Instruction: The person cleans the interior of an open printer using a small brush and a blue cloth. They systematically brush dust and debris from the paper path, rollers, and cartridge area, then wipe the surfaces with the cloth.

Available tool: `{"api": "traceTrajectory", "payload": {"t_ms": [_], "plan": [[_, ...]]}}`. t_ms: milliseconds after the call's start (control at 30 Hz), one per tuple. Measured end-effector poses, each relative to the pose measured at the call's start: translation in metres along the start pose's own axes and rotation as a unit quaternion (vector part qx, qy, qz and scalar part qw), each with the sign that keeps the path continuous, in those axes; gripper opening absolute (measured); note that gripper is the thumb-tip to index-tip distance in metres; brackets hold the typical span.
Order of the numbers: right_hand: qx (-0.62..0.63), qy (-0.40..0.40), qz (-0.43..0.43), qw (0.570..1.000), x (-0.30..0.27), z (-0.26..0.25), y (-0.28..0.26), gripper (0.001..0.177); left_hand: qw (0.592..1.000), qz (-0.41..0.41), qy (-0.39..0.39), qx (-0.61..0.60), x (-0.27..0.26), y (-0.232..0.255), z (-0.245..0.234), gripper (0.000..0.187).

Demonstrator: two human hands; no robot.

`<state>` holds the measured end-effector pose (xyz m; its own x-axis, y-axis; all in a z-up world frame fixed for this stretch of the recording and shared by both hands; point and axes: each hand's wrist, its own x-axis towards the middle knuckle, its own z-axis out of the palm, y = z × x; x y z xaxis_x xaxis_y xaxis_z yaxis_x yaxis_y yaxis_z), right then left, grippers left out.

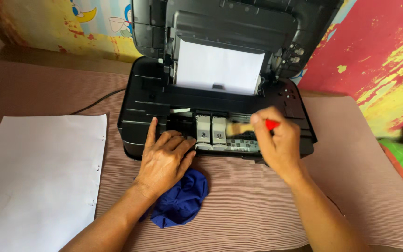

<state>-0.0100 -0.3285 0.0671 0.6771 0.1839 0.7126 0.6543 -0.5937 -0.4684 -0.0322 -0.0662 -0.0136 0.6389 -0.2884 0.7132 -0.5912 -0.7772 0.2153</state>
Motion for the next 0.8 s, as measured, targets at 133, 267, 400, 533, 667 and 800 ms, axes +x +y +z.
{"api": "traceTrajectory", "payload": {"t_ms": [133,267,400,533,667,800], "plan": [[-0.006,-0.014,0.033,0.999,-0.016,-0.014,-0.001,0.016,1.0,0.003,-0.005,0.005,-0.001,0.0,0.002,0.028],[0.038,-0.035,-0.041,0.998,-0.025,-0.019,-0.009,0.013,1.0,-0.003,-0.018,0.012,-0.002,-0.002,0.003,0.026],[0.075,-0.152,-0.097,0.981,-0.023,-0.013,-0.008,0.009,0.999,-0.005,-0.035,0.023,-0.001,-0.002,0.005,0.026],[0.013,-0.141,-0.129,0.981,-0.019,-0.013,-0.007,0.01,0.999,-0.001,-0.047,0.023,-0.002,-0.003,0.005,0.025],[0.047,-0.159,-0.13,0.978,-0.025,-0.007,-0.01,0.008,0.999,0.003,-0.046,0.028,-0.002,-0.003,0.005,0.025],[0.052,-0.159,-0.126,0.978,-0.031,-0.001,-0.006,0.006,0.999,0.006,-0.044,0.024,-0.002,-0.003,0.003,0.026]]}}
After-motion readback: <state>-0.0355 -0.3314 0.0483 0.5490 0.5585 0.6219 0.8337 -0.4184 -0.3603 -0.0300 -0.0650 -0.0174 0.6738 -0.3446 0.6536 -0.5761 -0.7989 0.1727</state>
